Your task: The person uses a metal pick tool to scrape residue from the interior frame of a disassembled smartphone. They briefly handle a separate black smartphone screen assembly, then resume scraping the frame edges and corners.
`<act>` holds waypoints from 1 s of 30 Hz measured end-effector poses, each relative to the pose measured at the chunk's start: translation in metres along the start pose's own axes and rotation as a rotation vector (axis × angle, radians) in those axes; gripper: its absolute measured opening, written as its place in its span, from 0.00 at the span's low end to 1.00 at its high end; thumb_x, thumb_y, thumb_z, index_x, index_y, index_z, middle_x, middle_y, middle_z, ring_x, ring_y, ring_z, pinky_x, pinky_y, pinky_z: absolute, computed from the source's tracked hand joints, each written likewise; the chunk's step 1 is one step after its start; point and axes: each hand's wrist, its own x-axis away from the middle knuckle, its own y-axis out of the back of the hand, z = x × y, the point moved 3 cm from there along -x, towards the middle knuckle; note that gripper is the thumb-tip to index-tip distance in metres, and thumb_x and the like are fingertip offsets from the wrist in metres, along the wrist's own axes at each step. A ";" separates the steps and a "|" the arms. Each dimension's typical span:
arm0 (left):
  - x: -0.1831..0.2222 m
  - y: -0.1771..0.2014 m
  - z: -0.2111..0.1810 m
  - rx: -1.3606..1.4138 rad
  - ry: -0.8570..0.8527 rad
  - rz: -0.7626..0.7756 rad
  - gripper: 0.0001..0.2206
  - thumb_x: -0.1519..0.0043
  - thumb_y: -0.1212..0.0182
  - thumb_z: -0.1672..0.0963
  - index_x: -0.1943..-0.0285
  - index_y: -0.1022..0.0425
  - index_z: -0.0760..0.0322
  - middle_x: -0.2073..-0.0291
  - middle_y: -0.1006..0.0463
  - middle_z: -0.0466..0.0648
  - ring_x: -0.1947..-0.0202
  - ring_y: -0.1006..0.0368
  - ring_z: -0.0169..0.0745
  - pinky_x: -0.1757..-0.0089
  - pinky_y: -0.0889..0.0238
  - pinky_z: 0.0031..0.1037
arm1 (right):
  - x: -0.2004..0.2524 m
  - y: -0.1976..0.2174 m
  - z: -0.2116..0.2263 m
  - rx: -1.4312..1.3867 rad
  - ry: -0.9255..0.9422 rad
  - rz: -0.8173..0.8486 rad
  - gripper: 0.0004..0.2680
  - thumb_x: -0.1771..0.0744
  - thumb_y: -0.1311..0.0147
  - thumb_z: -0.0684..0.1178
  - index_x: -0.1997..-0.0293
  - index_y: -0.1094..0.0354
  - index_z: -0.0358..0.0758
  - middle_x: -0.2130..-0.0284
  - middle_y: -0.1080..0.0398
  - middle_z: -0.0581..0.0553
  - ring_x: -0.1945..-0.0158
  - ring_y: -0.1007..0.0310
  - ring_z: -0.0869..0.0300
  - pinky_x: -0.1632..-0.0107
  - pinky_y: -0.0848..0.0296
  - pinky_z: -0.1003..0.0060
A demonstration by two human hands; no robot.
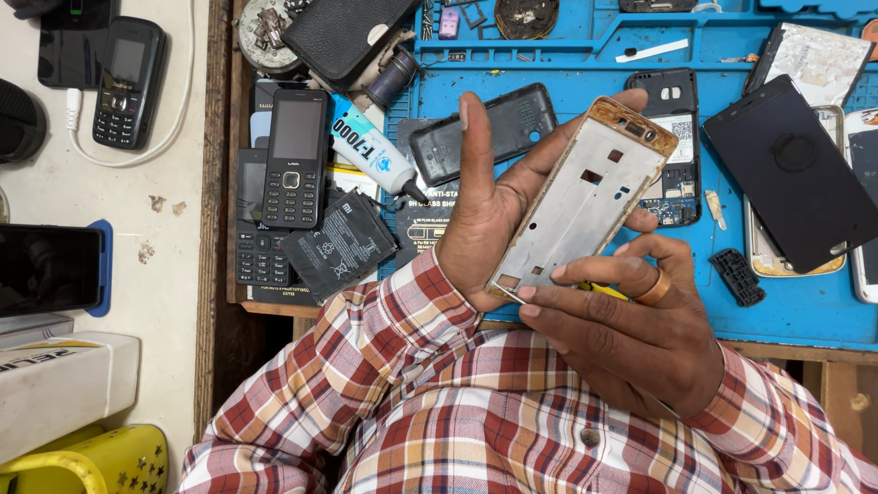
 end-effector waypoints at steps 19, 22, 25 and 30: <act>-0.004 -0.011 0.003 -0.457 0.109 -0.040 0.51 0.44 0.74 0.28 0.19 0.49 0.56 0.32 0.34 0.54 0.42 0.29 0.45 0.57 0.25 0.33 | -0.006 0.037 -0.019 0.131 -0.145 -0.194 0.05 0.33 0.41 0.39 0.55 0.26 0.38 0.60 0.21 0.44 0.55 0.20 0.52 0.48 0.42 0.57; -0.003 -0.014 0.005 -0.420 0.131 -0.008 0.48 0.39 0.74 0.30 0.18 0.48 0.58 0.37 0.33 0.54 0.48 0.30 0.41 0.58 0.22 0.29 | -0.008 0.050 -0.030 0.131 -0.118 -0.212 0.06 0.33 0.41 0.37 0.52 0.26 0.34 0.60 0.21 0.42 0.54 0.19 0.50 0.48 0.39 0.57; -0.004 -0.015 0.006 -0.425 0.132 0.006 0.47 0.37 0.73 0.30 0.18 0.48 0.58 0.40 0.32 0.56 0.50 0.30 0.41 0.58 0.22 0.29 | -0.005 0.056 -0.034 0.174 -0.090 -0.186 0.06 0.32 0.40 0.38 0.52 0.26 0.32 0.56 0.21 0.37 0.53 0.21 0.49 0.47 0.37 0.56; -0.002 -0.006 0.009 -0.501 0.129 0.002 0.48 0.37 0.72 0.31 0.17 0.48 0.60 0.36 0.32 0.56 0.46 0.28 0.45 0.55 0.22 0.32 | 0.000 0.057 -0.038 0.180 -0.117 -0.220 0.06 0.31 0.43 0.35 0.49 0.27 0.31 0.56 0.22 0.36 0.51 0.21 0.48 0.49 0.33 0.58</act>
